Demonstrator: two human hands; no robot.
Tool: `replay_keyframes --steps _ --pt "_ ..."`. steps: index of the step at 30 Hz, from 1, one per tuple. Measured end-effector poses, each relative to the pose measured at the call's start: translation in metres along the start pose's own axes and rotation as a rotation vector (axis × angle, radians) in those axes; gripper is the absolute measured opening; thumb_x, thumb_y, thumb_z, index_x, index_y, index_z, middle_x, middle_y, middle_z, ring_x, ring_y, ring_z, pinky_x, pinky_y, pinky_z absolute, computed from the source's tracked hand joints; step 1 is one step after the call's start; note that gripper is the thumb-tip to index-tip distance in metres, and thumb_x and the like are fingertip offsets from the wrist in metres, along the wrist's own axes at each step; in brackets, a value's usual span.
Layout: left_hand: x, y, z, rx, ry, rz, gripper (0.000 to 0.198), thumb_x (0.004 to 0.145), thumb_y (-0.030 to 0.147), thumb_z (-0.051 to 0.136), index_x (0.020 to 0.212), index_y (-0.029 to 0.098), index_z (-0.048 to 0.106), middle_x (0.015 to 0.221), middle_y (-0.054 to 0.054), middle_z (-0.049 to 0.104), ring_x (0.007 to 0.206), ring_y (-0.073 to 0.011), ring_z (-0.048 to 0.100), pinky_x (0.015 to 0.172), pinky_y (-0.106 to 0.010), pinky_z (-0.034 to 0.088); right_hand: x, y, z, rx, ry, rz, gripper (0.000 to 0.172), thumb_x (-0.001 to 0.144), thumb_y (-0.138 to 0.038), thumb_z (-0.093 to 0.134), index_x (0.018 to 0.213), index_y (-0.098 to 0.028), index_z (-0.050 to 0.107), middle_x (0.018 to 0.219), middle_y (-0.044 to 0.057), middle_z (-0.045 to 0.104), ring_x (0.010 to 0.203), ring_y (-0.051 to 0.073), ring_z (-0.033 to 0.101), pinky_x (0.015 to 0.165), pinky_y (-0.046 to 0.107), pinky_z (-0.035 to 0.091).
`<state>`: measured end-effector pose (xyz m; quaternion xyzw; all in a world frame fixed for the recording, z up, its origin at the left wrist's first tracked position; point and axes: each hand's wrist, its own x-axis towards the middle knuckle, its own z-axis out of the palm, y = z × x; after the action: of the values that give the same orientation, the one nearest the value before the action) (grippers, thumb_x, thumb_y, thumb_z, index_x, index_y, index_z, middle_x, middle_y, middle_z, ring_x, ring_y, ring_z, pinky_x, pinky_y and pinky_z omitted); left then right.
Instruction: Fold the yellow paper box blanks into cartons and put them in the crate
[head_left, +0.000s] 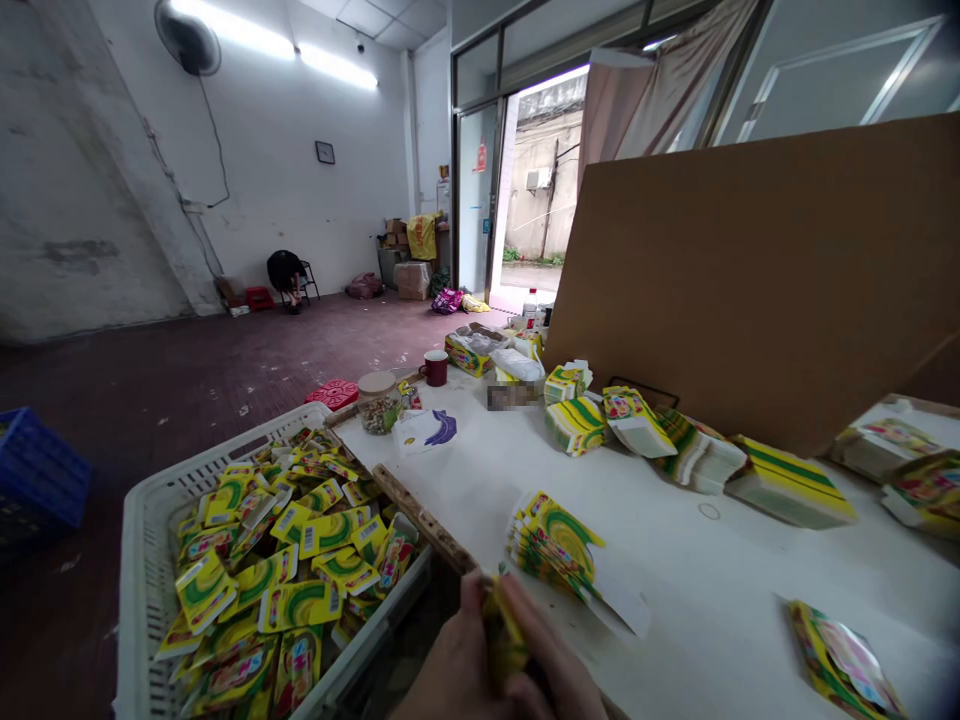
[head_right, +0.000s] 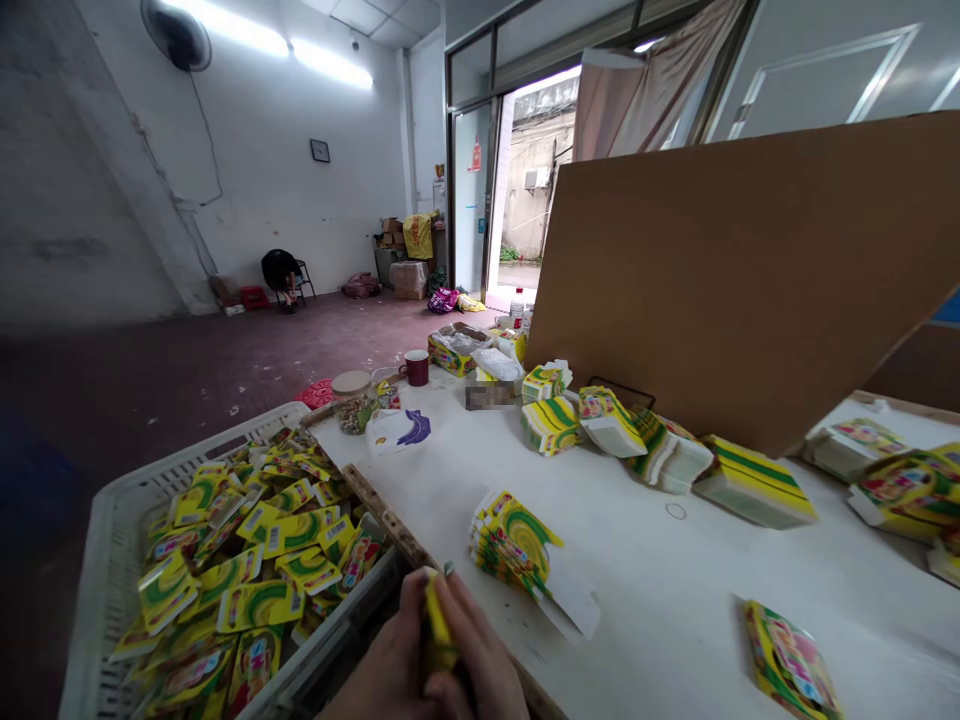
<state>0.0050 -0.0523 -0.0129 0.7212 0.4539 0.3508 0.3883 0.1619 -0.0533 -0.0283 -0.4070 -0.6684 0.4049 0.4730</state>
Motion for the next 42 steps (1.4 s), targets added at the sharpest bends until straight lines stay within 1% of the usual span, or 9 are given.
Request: replay_keyframes --steps 2,6,11,16,22,29,35,39,42 --pt "0.0 -0.002 0.001 0.036 0.045 -0.007 0.074 0.071 0.027 0.061 0.133 0.015 0.022 0.121 -0.02 0.058 0.108 -0.0313 0.06 0.09 -0.041 0.05 0.0 0.0 -0.001 -0.097 -0.049 -0.082 0.035 0.091 -0.043 0.052 0.121 -0.033 0.065 0.141 0.006 0.053 0.127 0.028 0.052 0.103 0.037 0.045" --pt "-0.003 -0.007 0.005 0.159 0.155 -0.07 0.067 0.07 0.024 0.062 0.13 0.012 0.034 0.128 -0.023 0.051 0.121 -0.0365 0.051 0.1 -0.048 0.042 -0.001 0.013 -0.006 -0.194 0.094 -0.061 0.032 0.093 -0.028 0.046 0.116 -0.03 0.069 0.136 0.01 0.057 0.123 0.026 0.056 0.1 0.037 0.049" --pt "-0.002 0.01 -0.014 0.162 0.084 -0.197 0.071 0.063 0.024 0.066 0.126 0.013 0.036 0.117 -0.019 0.06 0.111 -0.0344 0.058 0.096 -0.045 0.045 0.001 0.017 -0.017 -0.349 -0.078 -0.079 0.038 0.086 -0.034 0.058 0.124 -0.028 0.064 0.146 0.013 0.045 0.13 0.032 0.048 0.1 0.043 0.048" --pt "0.003 0.025 -0.037 0.085 -0.028 -0.168 0.069 0.058 0.026 0.073 0.118 0.021 0.039 0.102 -0.006 0.067 0.09 -0.0246 0.065 0.079 -0.031 0.051 0.008 0.002 -0.034 -0.297 -0.282 -0.006 0.033 0.082 -0.044 0.063 0.111 -0.029 0.072 0.138 0.016 0.054 0.125 0.033 0.053 0.098 0.046 0.048" --pt "0.002 0.023 -0.036 0.196 -0.036 -0.097 0.065 0.06 0.022 0.07 0.118 0.02 0.042 0.11 -0.009 0.065 0.101 -0.0275 0.063 0.089 -0.035 0.047 0.011 0.001 -0.025 -0.312 -0.199 0.133 0.044 0.079 -0.055 0.062 0.11 -0.025 0.073 0.139 0.02 0.051 0.126 0.037 0.051 0.102 0.054 0.041" --pt "-0.002 0.021 -0.039 0.04 -0.044 -0.115 0.063 0.058 0.034 0.078 0.11 0.024 0.044 0.096 -0.001 0.068 0.083 -0.0201 0.066 0.07 -0.026 0.05 0.009 -0.002 -0.029 -0.192 -0.324 0.091 0.04 0.079 -0.056 0.062 0.1 -0.025 0.075 0.135 0.016 0.056 0.125 0.034 0.052 0.1 0.046 0.046" --pt "0.002 0.02 -0.032 0.091 -0.003 -0.105 0.059 0.054 0.021 0.073 0.107 0.022 0.046 0.102 -0.005 0.067 0.092 -0.0238 0.064 0.08 -0.03 0.049 0.004 0.007 -0.02 -0.165 -0.2 0.039 0.064 0.083 -0.045 0.061 0.139 -0.019 0.044 0.14 0.017 0.051 0.129 0.03 0.049 0.106 0.042 0.041" --pt "0.001 0.021 -0.026 0.031 0.011 -0.104 0.05 0.062 0.028 0.072 0.105 0.021 0.048 0.1 -0.006 0.067 0.089 -0.023 0.064 0.077 -0.029 0.05 0.003 0.013 -0.009 -0.172 -0.147 0.066 0.046 0.091 -0.039 0.049 0.133 -0.02 0.049 0.139 0.014 0.052 0.132 0.027 0.045 0.109 0.041 0.037" --pt "0.004 0.015 -0.035 -0.121 0.077 -0.139 0.044 0.066 0.031 0.073 0.102 0.021 0.049 0.096 -0.005 0.067 0.086 -0.0219 0.065 0.076 -0.03 0.051 0.012 0.013 -0.009 -0.228 -0.029 0.063 0.056 0.089 -0.039 0.052 0.139 -0.017 0.04 0.143 0.017 0.047 0.128 0.028 0.05 0.105 0.042 0.042"
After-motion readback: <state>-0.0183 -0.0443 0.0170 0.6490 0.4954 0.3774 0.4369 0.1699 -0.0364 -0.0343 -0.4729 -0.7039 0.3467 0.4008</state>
